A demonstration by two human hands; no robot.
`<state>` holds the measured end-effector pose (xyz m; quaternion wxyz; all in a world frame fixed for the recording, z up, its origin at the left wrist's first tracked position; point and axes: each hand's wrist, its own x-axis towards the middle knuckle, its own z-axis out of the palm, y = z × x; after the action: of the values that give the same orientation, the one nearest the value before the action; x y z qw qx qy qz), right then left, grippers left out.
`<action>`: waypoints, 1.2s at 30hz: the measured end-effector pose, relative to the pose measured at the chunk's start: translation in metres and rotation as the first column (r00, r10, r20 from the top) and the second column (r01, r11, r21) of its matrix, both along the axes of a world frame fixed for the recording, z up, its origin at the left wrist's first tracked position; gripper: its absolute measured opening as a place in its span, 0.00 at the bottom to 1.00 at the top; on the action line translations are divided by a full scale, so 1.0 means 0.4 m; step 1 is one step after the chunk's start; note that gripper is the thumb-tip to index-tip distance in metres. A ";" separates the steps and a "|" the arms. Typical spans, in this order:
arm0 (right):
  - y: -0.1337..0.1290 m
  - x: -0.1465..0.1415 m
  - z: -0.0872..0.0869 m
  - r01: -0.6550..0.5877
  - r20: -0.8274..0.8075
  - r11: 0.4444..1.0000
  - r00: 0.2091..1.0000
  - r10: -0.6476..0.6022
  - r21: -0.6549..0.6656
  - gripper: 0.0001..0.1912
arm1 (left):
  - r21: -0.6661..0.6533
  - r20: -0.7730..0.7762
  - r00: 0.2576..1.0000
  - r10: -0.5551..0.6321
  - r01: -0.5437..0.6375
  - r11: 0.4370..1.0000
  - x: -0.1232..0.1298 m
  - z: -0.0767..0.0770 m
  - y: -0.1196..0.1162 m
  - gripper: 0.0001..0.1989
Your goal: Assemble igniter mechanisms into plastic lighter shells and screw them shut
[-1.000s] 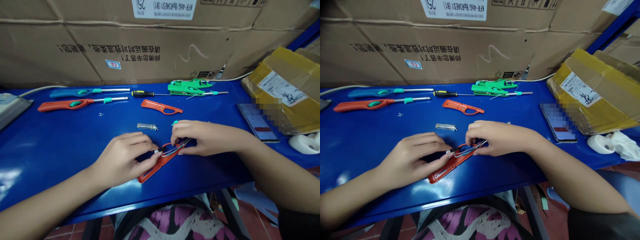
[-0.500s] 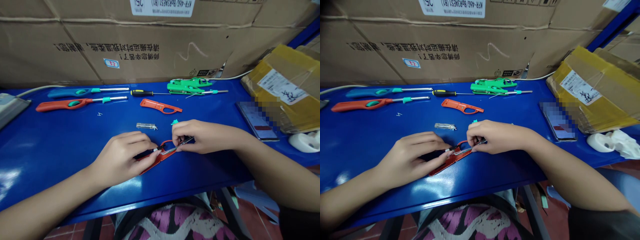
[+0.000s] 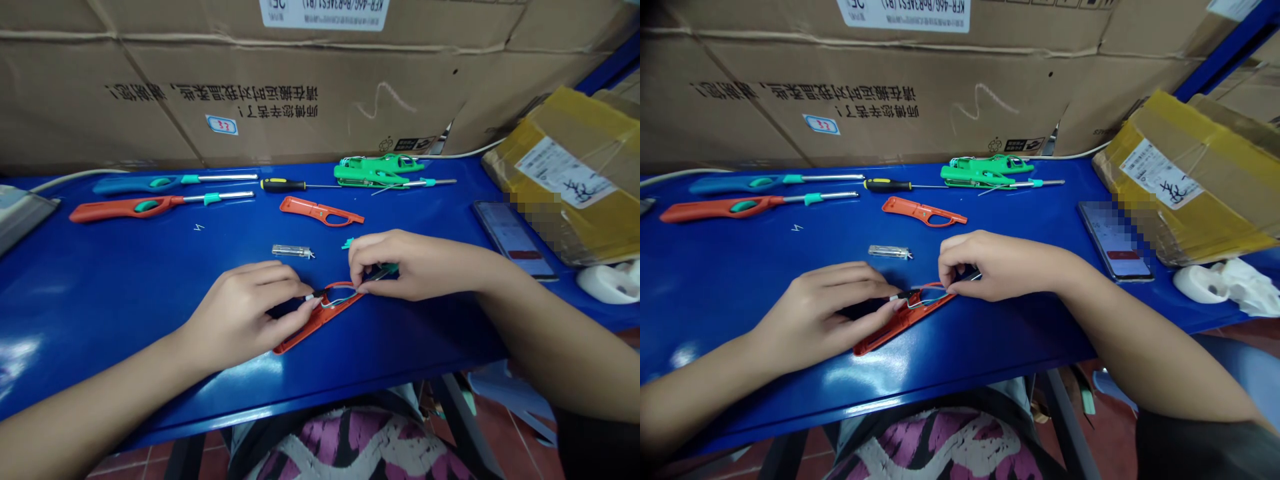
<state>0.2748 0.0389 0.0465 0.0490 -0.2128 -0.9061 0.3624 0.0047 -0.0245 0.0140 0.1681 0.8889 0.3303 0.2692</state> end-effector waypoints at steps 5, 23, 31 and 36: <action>0.009 0.000 -0.001 0.028 0.018 1.000 0.999 -0.028 -0.002 0.06 | -0.005 -0.009 1.000 -0.005 0.005 1.000 0.001 -0.001 0.004 0.06; 0.012 0.022 0.011 0.010 0.063 0.999 0.998 -0.012 0.039 0.12 | -0.019 -0.021 1.000 0.002 -0.003 1.000 -0.004 -0.010 0.011 0.05; 0.020 0.031 0.005 0.012 0.128 0.992 0.991 -0.028 0.124 0.02 | -0.012 -0.025 0.999 -0.035 0.035 0.999 -0.005 -0.010 0.012 0.05; 0.023 0.029 0.005 0.017 0.152 0.995 0.988 -0.033 0.102 0.02 | 0.006 -0.083 0.995 -0.051 0.052 0.999 -0.008 -0.009 0.012 0.09</action>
<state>0.2865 0.0480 0.0483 -0.0055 -0.2485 -0.9215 0.2983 0.0016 -0.0197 0.0106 0.1574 0.9082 0.3129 0.2290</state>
